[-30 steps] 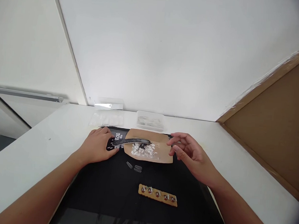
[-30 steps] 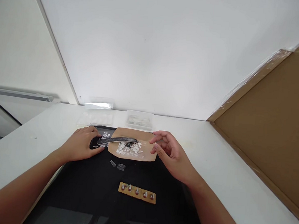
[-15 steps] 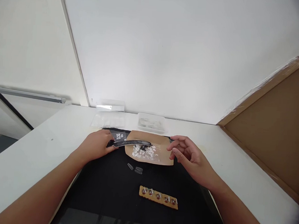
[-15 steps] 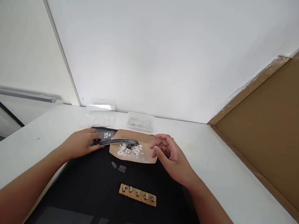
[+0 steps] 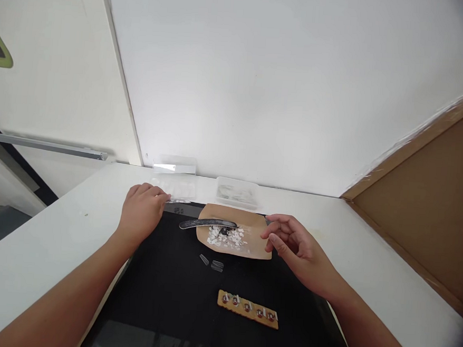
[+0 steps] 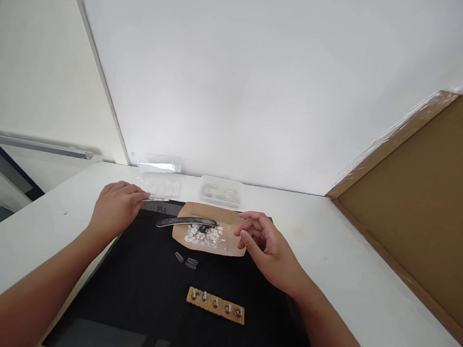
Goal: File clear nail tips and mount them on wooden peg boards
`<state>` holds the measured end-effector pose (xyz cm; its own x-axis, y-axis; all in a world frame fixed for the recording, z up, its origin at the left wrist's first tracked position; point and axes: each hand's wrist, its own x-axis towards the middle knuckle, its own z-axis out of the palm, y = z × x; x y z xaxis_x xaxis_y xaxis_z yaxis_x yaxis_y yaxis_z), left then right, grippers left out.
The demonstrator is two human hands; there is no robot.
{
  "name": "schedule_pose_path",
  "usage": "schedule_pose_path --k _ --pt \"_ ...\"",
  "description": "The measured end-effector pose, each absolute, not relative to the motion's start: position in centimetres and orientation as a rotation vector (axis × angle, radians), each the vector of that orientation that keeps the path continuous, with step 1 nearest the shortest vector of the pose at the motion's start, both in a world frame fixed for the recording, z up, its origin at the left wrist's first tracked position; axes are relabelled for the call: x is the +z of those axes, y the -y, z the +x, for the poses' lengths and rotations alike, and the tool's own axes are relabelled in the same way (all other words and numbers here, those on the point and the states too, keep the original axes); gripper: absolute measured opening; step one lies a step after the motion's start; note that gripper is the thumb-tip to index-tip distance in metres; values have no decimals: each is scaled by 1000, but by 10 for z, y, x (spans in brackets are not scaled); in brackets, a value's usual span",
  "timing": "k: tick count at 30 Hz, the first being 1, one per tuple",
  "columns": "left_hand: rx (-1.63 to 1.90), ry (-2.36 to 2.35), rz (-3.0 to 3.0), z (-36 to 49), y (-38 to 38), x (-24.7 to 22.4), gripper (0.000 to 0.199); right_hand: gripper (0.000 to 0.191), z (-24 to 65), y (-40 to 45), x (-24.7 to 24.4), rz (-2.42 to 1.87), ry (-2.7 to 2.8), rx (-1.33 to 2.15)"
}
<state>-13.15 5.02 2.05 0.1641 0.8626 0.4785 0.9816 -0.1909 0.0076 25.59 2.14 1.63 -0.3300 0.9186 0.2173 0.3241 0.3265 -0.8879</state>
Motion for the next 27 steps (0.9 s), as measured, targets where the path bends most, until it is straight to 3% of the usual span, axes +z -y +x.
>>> schedule_pose_path --k 8,16,21,27 --pt "-1338 1641 -1872 -105 -32 26 21 35 259 -24 15 -1124 1895 860" --pt "-1597 1213 -2295 -69 -13 13 13 28 240 -12 17 -962 2084 333" --pt "-1655 953 -2469 -56 -1 11 27 38 222 1 15 -831 2040 215" --pt "-1558 860 -2609 -50 10 7 24 38 208 9 17 -747 2041 204"
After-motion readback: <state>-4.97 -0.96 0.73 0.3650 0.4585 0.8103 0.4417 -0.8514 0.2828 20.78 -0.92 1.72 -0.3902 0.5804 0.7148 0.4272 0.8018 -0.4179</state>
